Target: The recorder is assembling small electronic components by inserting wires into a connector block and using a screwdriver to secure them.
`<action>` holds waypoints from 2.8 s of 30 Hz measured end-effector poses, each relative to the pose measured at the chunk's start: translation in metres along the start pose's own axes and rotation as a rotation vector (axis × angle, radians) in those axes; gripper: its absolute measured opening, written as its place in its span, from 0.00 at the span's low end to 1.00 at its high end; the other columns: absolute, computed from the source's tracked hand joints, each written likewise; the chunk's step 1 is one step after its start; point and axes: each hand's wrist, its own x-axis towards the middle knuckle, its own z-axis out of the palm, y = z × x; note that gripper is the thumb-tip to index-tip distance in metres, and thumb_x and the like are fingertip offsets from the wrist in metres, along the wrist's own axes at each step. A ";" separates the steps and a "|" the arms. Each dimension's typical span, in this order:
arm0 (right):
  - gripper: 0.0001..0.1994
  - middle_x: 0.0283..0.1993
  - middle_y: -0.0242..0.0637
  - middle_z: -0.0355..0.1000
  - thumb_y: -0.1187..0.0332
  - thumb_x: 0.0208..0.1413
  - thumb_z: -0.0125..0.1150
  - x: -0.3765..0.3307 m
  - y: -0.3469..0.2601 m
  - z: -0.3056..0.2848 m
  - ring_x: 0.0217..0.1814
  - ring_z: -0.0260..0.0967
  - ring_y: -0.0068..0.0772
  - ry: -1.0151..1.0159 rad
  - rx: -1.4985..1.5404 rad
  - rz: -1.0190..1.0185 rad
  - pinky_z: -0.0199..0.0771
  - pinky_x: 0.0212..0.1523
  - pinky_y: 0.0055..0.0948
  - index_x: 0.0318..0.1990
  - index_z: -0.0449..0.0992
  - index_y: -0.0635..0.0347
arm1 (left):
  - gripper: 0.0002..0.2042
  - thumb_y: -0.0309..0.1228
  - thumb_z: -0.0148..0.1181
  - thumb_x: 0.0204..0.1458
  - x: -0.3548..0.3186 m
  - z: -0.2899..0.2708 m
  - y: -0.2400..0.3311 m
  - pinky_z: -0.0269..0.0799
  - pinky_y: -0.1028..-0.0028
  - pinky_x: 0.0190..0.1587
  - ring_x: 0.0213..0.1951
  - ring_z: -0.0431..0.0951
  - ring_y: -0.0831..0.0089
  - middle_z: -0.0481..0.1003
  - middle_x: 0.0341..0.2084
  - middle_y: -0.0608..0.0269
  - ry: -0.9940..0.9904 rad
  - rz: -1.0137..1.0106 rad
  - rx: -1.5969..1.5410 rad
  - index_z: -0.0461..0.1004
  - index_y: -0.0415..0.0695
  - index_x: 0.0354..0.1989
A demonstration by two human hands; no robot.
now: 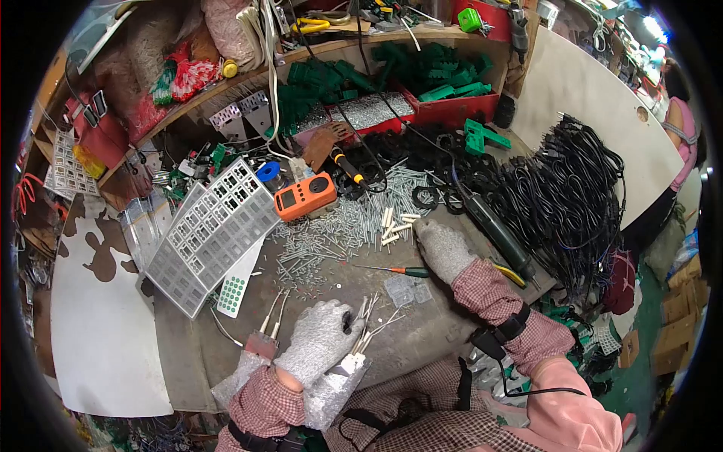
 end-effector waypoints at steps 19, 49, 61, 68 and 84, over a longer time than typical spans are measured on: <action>0.13 0.46 0.42 0.73 0.67 0.70 0.52 -0.038 -0.063 -0.002 0.43 0.77 0.27 -0.129 1.383 -0.250 0.79 0.43 0.24 0.54 0.67 0.67 | 0.13 0.36 0.59 0.65 0.017 0.009 0.004 0.73 0.78 0.32 0.28 0.77 0.82 0.80 0.27 0.68 0.175 -0.196 -0.947 0.81 0.39 0.49; 0.12 0.47 0.49 0.73 0.71 0.64 0.55 -0.061 -0.086 0.011 0.48 0.76 0.50 -0.032 0.745 -0.615 0.79 0.50 0.42 0.52 0.74 0.65 | 0.19 0.32 0.68 0.54 -0.036 0.023 -0.015 0.75 0.65 0.51 0.48 0.79 0.63 0.78 0.44 0.54 0.322 -0.050 -0.618 0.73 0.34 0.50; 0.13 0.36 0.43 0.78 0.64 0.65 0.56 -0.061 -0.084 0.016 0.35 0.78 0.38 -0.379 0.949 -0.351 0.79 0.37 0.35 0.50 0.76 0.62 | 0.28 0.41 0.69 0.52 -0.057 0.002 -0.001 0.74 0.59 0.53 0.48 0.79 0.51 0.76 0.45 0.43 0.188 -0.170 -0.200 0.70 0.32 0.54; 0.15 0.34 0.36 0.77 0.62 0.65 0.58 -0.049 -0.095 0.025 0.25 0.72 0.20 -0.732 1.125 -0.271 0.75 0.25 0.23 0.52 0.76 0.65 | 0.50 0.51 0.71 0.49 -0.087 0.024 0.005 0.75 0.56 0.55 0.54 0.77 0.46 0.72 0.51 0.34 0.140 -0.214 -0.330 0.53 0.28 0.70; 0.21 0.43 0.39 0.75 0.61 0.64 0.59 -0.043 -0.059 -0.010 0.32 0.72 0.21 -0.290 1.382 0.056 0.75 0.28 0.20 0.62 0.69 0.58 | 0.46 0.40 0.79 0.41 -0.096 0.014 -0.021 0.72 0.61 0.62 0.60 0.75 0.56 0.71 0.60 0.45 0.247 -0.229 -0.574 0.61 0.34 0.68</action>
